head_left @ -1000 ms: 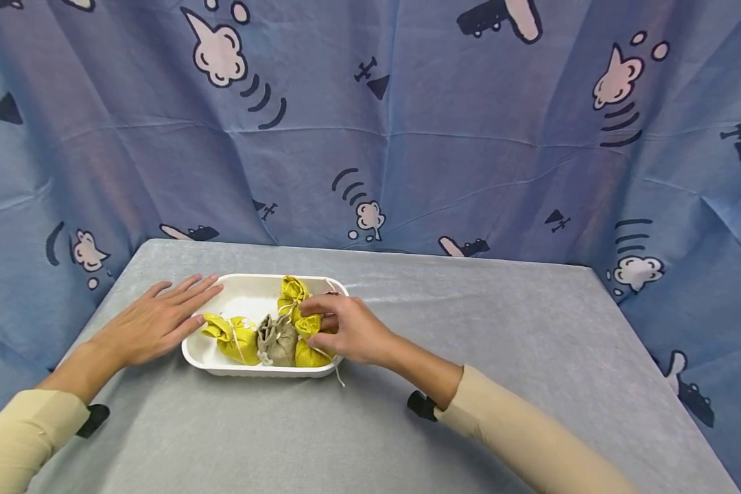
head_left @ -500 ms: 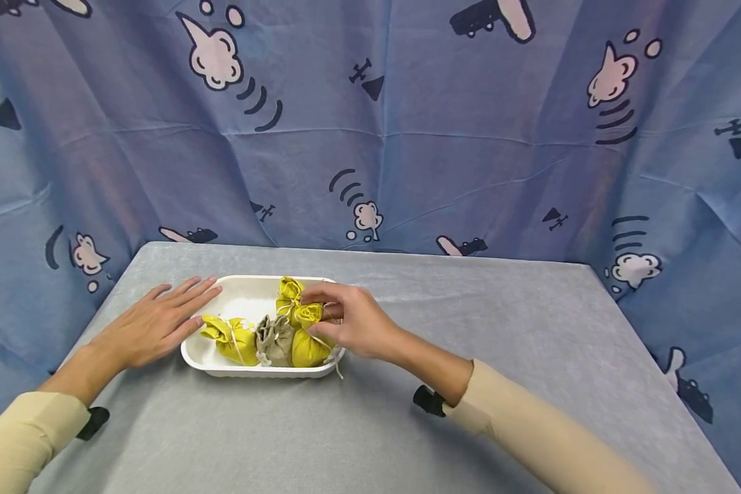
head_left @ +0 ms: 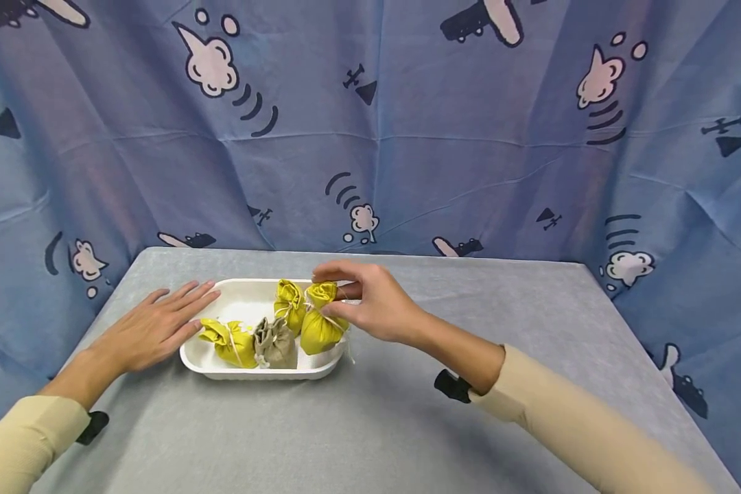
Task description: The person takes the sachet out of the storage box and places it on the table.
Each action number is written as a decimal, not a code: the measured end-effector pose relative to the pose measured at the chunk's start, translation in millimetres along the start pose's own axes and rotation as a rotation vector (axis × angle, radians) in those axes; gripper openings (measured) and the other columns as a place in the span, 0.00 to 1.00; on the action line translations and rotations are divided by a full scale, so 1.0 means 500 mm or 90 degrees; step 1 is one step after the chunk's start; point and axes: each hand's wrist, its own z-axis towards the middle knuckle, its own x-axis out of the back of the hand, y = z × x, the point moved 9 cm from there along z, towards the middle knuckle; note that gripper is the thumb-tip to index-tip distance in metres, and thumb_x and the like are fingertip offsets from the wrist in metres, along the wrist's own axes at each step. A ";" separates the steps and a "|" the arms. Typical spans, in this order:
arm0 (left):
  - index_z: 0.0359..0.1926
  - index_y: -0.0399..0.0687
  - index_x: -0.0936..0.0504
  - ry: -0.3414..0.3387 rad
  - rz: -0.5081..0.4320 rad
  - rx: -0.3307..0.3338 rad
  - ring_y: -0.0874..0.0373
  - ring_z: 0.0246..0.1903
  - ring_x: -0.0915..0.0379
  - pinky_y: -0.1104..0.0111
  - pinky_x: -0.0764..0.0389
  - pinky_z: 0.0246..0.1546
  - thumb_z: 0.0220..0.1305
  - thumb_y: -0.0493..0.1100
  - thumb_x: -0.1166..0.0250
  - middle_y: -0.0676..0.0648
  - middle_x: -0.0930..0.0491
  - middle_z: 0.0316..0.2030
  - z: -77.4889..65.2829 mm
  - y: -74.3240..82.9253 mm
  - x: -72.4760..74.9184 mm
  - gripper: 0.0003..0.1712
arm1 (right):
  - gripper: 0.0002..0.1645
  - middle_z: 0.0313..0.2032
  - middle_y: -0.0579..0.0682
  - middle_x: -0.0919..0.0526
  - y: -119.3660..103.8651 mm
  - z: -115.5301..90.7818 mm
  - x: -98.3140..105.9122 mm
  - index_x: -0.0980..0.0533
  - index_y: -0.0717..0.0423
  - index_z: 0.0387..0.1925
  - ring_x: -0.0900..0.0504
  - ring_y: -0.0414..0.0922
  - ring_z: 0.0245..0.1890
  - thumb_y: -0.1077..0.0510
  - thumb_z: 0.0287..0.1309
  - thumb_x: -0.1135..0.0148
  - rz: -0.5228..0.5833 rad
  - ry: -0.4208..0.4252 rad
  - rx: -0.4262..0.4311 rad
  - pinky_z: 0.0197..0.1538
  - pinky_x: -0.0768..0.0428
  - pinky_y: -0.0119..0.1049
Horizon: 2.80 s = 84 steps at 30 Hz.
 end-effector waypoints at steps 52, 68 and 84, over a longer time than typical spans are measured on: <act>0.77 0.53 0.42 -0.012 0.004 0.017 0.41 0.70 0.41 0.39 0.39 0.62 0.76 0.49 0.49 0.45 0.41 0.75 0.000 -0.005 -0.008 0.33 | 0.29 0.59 0.64 0.23 0.263 -0.108 0.215 0.27 0.63 0.61 0.18 0.58 0.53 0.73 0.58 0.34 -0.167 0.144 -0.167 0.54 0.19 0.48; 0.77 0.51 0.41 -0.001 0.008 0.003 0.40 0.70 0.40 0.40 0.38 0.61 0.75 0.48 0.48 0.44 0.40 0.74 -0.001 -0.002 -0.005 0.33 | 0.33 0.59 0.60 0.22 0.204 -0.075 0.219 0.27 0.62 0.62 0.22 0.55 0.60 0.66 0.55 0.28 -0.213 0.131 -0.123 0.62 0.25 0.49; 0.77 0.52 0.41 0.004 0.001 0.004 0.40 0.70 0.40 0.40 0.38 0.61 0.75 0.48 0.48 0.45 0.40 0.74 -0.003 -0.005 -0.005 0.33 | 0.37 0.61 0.59 0.23 0.174 -0.015 0.089 0.29 0.64 0.64 0.22 0.52 0.60 0.67 0.52 0.26 -0.132 0.065 -0.060 0.62 0.25 0.42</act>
